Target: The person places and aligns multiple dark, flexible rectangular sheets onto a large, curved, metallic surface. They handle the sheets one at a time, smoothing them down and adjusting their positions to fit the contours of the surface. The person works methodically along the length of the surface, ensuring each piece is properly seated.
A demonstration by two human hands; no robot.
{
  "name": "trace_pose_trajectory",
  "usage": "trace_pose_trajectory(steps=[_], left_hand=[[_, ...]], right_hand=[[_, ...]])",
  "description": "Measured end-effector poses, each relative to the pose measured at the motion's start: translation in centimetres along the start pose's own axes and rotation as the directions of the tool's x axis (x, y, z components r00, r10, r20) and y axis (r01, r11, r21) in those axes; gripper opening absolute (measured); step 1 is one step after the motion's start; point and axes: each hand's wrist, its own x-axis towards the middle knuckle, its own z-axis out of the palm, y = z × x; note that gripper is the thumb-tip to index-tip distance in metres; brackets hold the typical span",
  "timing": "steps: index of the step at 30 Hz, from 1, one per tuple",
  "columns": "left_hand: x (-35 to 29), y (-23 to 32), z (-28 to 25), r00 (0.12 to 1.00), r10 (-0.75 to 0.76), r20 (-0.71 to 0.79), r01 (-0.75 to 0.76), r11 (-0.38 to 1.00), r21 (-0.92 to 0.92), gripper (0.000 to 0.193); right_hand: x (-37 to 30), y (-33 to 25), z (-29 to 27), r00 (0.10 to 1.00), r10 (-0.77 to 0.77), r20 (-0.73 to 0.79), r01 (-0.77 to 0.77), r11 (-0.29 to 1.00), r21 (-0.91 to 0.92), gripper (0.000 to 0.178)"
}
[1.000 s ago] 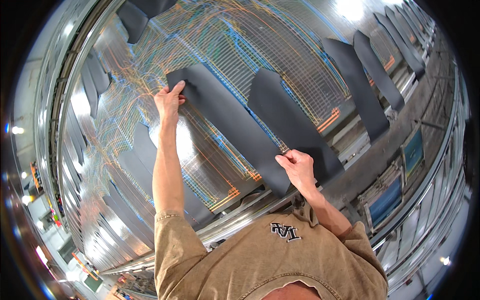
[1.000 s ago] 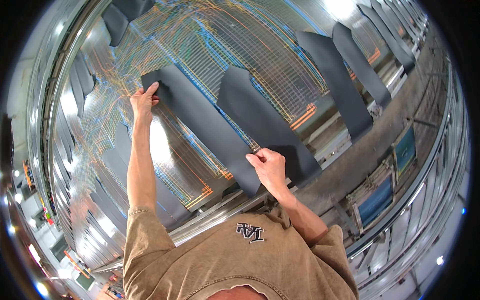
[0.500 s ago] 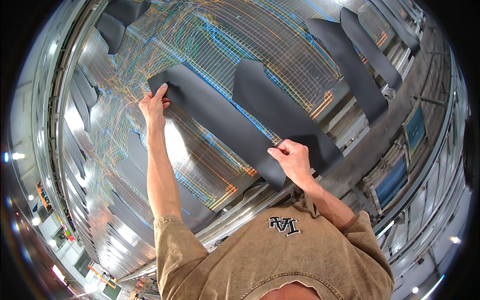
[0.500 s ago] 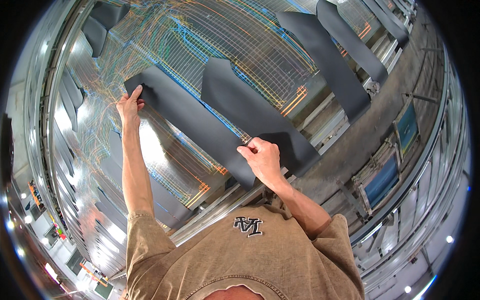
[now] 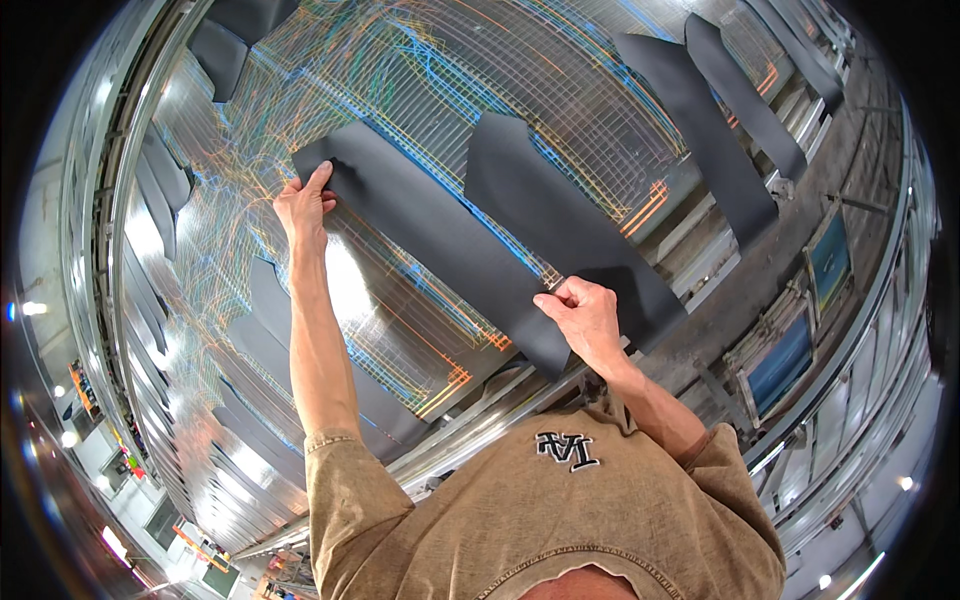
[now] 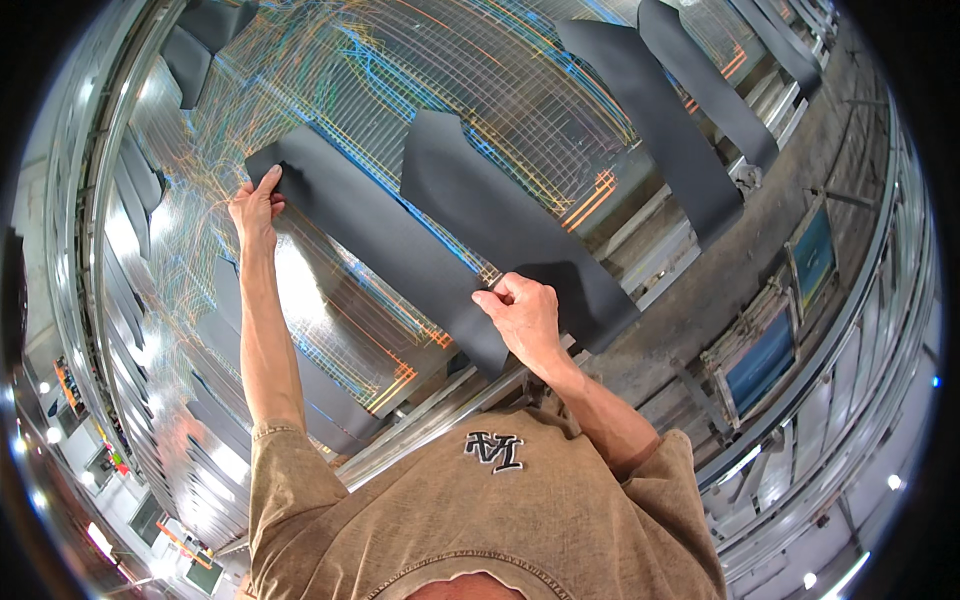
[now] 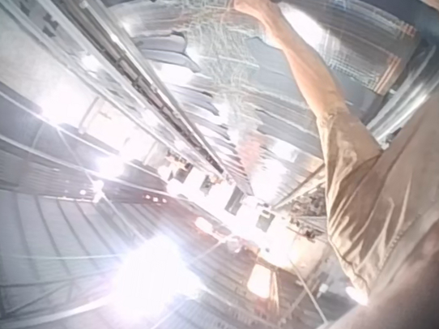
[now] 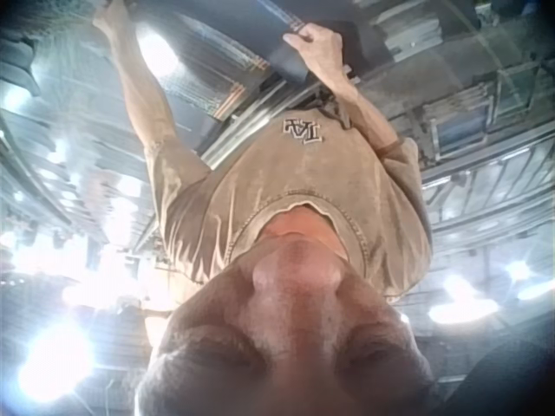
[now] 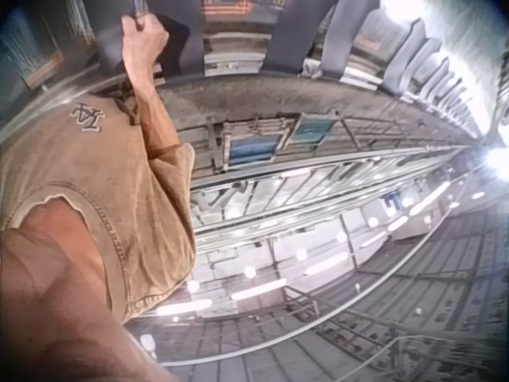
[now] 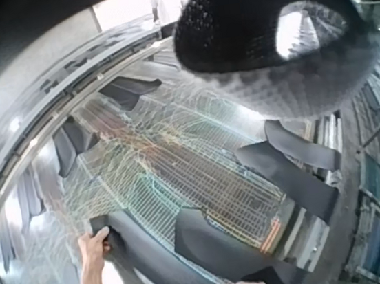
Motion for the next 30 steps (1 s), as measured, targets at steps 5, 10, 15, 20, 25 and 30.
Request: trace_pose_trajectory(steps=[5, 10, 15, 20, 25, 30], left_hand=[[-0.5, 0.8, 0.2, 0.999, 0.022, 0.037, -0.021, 0.999, -0.027, 0.019], [-1.0, 1.4, 0.4, 1.000, 0.009, 0.025, -0.009, 1.000, -0.029, 0.018], [-0.8, 1.1, 0.1, 1.000, 0.003, 0.023, -0.003, 1.000, 0.013, 0.019], [-0.9, 1.1, 0.1, 1.000, -0.004, 0.013, 0.003, 0.999, 0.043, 0.020], [-0.8, 1.0, 0.2, 1.000, -0.008, -0.004, 0.008, 0.997, 0.072, 0.021], [-0.7, 1.0, 0.1, 1.000, -0.013, -0.008, 0.014, 0.995, 0.099, 0.021]], right_hand=[[-0.3, -1.2, -0.2, 1.000, 0.002, -0.017, -0.001, 1.000, 0.020, 0.027], [-0.1, -0.6, 0.0, 1.000, 0.016, -0.008, -0.016, 0.999, 0.036, 0.026], [-0.2, -0.8, 0.1, 1.000, 0.003, -0.013, -0.003, 0.999, 0.040, 0.026], [-0.2, -0.9, 0.0, 1.000, -0.015, -0.006, 0.016, 0.998, 0.056, 0.028], [-0.3, -0.5, 0.0, 1.000, -0.009, 0.001, 0.009, 0.998, 0.067, 0.027], [-0.2, -0.3, -0.1, 1.000, -0.002, 0.005, 0.002, 0.999, 0.052, 0.027]])
